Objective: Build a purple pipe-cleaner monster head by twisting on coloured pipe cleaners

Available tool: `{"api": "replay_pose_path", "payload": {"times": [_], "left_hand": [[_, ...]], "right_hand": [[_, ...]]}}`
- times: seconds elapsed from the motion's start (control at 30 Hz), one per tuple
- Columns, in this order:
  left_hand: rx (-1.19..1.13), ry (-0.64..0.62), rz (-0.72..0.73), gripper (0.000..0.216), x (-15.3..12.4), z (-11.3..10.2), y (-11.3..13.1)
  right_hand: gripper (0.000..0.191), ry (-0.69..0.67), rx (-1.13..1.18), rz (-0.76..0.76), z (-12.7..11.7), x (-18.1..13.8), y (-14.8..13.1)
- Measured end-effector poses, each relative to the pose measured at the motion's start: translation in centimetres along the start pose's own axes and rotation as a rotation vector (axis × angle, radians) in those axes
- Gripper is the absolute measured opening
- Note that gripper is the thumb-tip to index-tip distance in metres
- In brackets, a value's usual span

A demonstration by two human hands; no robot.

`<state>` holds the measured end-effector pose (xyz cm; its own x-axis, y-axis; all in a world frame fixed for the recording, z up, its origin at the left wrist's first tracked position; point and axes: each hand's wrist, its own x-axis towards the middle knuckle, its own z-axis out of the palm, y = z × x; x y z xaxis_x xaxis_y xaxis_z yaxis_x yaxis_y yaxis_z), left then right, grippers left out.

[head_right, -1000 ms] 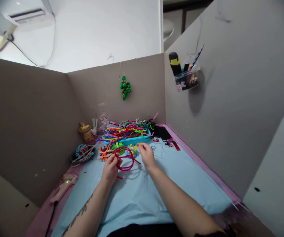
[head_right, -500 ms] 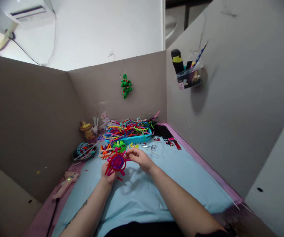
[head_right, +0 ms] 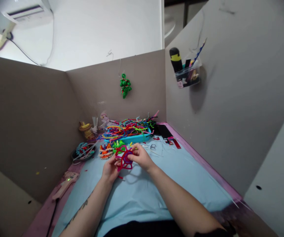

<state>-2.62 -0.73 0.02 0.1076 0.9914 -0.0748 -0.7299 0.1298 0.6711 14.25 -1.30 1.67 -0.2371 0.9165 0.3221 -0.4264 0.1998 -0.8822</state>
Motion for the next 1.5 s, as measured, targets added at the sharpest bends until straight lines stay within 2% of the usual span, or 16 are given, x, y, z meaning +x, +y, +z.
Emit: {"api": "replay_pose_path", "payload": {"times": [0.1, 0.17, 0.23, 0.27, 0.33, 0.37, 0.43, 0.5, 0.63, 0.77, 0.97, 1.33, 1.43, 1.5], "left_hand": [[0.112, 0.034, 0.142, 0.013, 0.2, -0.2, 0.1], [0.151, 0.052, 0.221, 0.019, 0.3, -0.4, 0.1], [0.176, 0.072, 0.279, 0.023, 0.3, -0.4, 0.0], [0.226, 0.085, 0.317, 0.024, 0.2, -0.4, -0.1], [0.401, 0.1, 0.394, 0.023, -0.1, -0.2, -0.5], [0.514, 0.098, 0.426, 0.023, -0.2, -0.1, -0.7], [0.657, 0.063, 0.449, 0.024, -0.6, 0.2, -1.0], [0.689, 0.027, 0.45, 0.024, -0.8, 0.4, -1.3], [0.664, -0.025, 0.434, 0.027, -1.1, 0.5, -1.4], [0.627, -0.095, 0.412, 0.043, -1.2, 0.6, -1.4], [0.59, -0.044, 0.42, 0.06, -1.0, 0.5, -1.5], [0.507, 0.022, 0.362, 0.048, -1.1, 0.9, -1.2], [0.511, 0.019, 0.354, 0.045, -1.0, 0.6, -1.3], [0.536, -0.002, 0.362, 0.043, -0.9, 0.5, -1.4]], "right_hand": [[0.024, 0.183, -0.171, -0.084, -0.8, 0.6, -0.1], [0.015, 0.358, -0.364, -0.185, -1.4, 0.9, -0.3], [0.005, 0.462, -0.502, -0.294, -1.8, 0.9, -0.5], [0.004, 0.459, -0.532, -0.336, -1.8, 0.7, -0.7], [0.004, 0.347, -0.546, -0.373, -1.4, 0.2, -0.7], [0.002, 0.263, -0.542, -0.365, -1.0, 0.0, -0.6], [0.012, 0.113, -0.531, -0.321, -0.2, -0.4, -0.2], [0.016, 0.052, -0.521, -0.287, 0.6, -0.6, 0.4], [0.009, 0.078, -0.584, -0.295, 0.9, -0.5, 1.2], [0.011, 0.15, -0.716, -0.335, 0.6, -0.3, 1.1], [0.012, 0.116, -0.772, -0.373, 0.9, -0.5, 1.2], [0.012, 0.095, -0.953, -0.425, 1.0, -0.4, 1.5], [0.01, 0.109, -0.975, -0.511, 1.0, -0.6, 1.0], [0.02, 0.121, -1.025, -0.582, 1.0, -0.9, 0.6]]}}
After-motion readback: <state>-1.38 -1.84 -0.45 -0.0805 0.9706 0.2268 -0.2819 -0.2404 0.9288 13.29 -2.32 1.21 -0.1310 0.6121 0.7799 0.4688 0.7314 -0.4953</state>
